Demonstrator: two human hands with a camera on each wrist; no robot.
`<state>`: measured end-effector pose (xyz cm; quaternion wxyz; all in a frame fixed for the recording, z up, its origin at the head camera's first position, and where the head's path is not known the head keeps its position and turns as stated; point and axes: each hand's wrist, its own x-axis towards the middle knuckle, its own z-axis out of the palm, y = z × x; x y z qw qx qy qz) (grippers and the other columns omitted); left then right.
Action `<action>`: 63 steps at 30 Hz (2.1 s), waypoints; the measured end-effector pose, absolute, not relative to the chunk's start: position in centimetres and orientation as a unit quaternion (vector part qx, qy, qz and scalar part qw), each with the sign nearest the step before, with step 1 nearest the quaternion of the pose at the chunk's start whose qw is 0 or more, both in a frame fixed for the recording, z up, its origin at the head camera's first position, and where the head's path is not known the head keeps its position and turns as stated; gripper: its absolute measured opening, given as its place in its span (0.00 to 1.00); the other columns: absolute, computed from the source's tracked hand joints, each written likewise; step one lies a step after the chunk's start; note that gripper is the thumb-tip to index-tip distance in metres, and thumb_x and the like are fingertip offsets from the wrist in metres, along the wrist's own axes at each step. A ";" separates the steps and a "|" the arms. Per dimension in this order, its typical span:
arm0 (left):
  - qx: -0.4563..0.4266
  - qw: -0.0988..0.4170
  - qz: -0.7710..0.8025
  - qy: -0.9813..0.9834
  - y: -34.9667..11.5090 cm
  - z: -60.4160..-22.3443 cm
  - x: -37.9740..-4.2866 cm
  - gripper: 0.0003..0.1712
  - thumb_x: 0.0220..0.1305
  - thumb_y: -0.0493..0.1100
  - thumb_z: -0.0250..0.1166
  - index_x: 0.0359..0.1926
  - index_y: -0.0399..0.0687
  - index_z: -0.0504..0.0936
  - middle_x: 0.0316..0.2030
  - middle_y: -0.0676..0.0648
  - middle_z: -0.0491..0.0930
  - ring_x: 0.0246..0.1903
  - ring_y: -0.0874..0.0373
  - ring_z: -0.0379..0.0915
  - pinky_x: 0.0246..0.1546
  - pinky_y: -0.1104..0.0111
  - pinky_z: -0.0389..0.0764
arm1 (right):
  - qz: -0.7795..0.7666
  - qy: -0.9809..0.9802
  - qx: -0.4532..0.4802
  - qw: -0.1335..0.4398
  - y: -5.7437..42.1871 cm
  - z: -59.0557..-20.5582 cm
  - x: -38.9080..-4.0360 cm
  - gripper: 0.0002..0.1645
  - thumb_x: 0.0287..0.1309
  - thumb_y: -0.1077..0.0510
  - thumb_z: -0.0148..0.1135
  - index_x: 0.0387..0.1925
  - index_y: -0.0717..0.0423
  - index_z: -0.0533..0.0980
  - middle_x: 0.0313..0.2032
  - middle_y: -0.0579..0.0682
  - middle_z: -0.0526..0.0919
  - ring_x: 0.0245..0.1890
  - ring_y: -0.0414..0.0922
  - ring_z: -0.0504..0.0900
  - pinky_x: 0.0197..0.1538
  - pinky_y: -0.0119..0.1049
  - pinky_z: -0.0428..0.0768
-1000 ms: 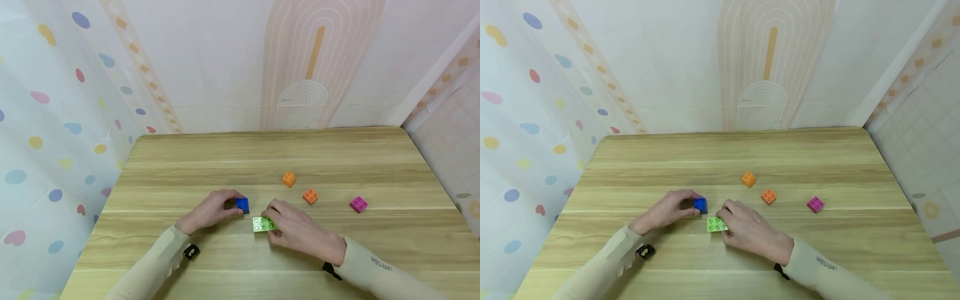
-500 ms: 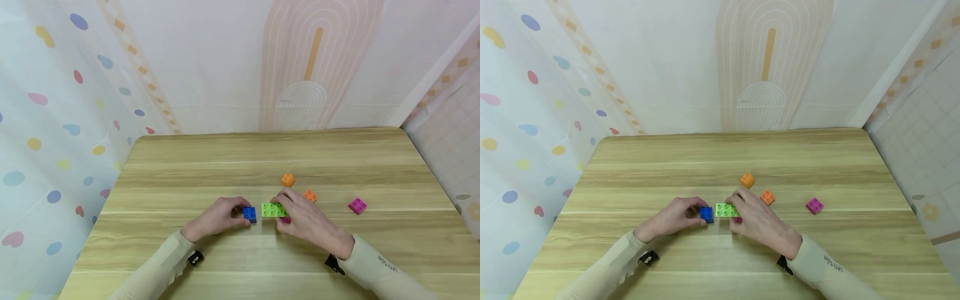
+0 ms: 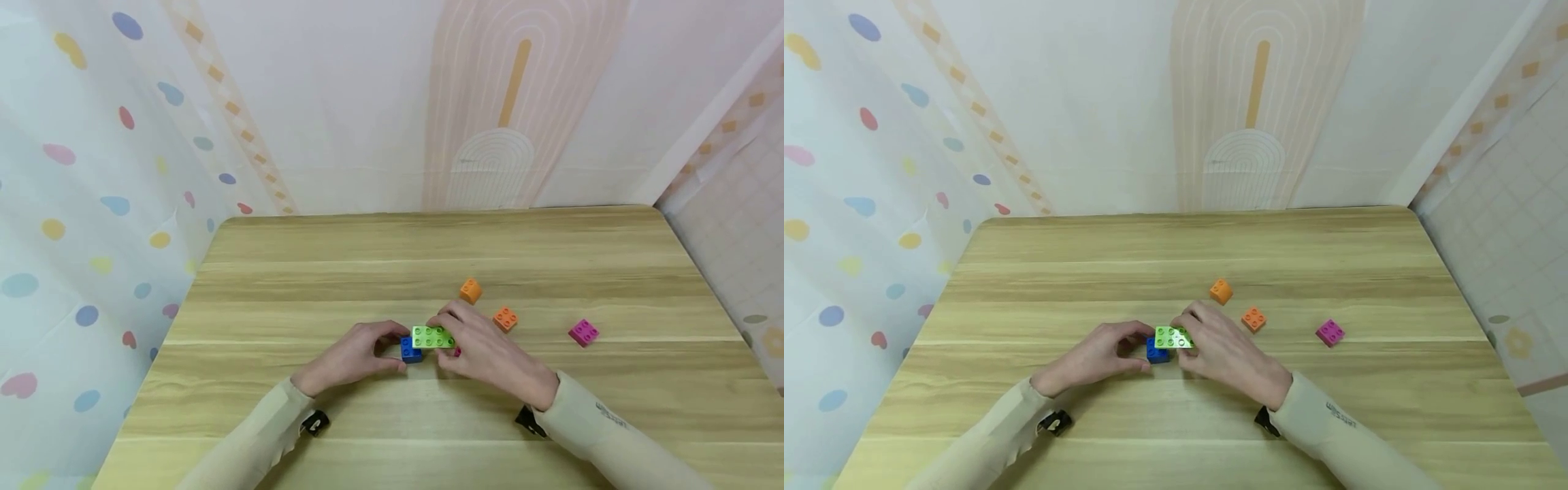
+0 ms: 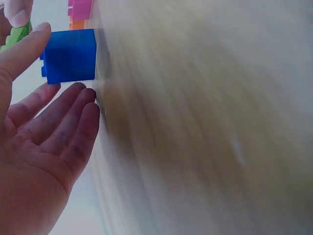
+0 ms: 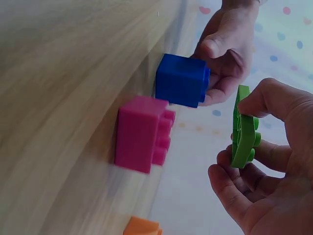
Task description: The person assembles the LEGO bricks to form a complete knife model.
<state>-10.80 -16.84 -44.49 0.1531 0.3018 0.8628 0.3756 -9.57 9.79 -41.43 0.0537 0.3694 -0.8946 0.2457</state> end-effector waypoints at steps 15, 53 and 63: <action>0.303 0.047 0.399 0.864 -18.1 -43.5 -9.6 0.30 0.59 0.42 0.79 0.60 0.38 0.80 0.57 0.44 0.83 0.53 0.49 0.82 0.52 0.60 0.85 | 0.240 -0.893 0.381 -0.018 7.1 -41.9 -10.1 0.25 0.57 0.59 0.77 0.55 0.61 0.81 0.49 0.50 0.81 0.46 0.42 0.79 0.51 0.38 0.84; 0.281 0.102 0.433 0.851 -17.3 -44.2 -9.6 0.14 0.62 0.35 0.75 0.48 0.39 0.84 0.45 0.43 0.87 0.45 0.52 0.87 0.48 0.73 0.85 | 0.233 -0.887 0.394 -0.064 6.7 -42.0 -10.5 0.20 0.65 0.56 0.73 0.54 0.61 0.82 0.49 0.52 0.84 0.42 0.41 0.82 0.42 0.30 0.84; 0.280 0.101 0.406 0.864 -17.1 -43.7 -9.7 0.15 0.61 0.37 0.76 0.48 0.39 0.85 0.45 0.43 0.88 0.44 0.53 0.86 0.47 0.73 0.85 | 0.228 -0.896 0.379 -0.034 7.1 -42.2 -10.1 0.19 0.61 0.53 0.75 0.48 0.60 0.84 0.41 0.50 0.86 0.32 0.36 0.79 0.33 0.26 0.79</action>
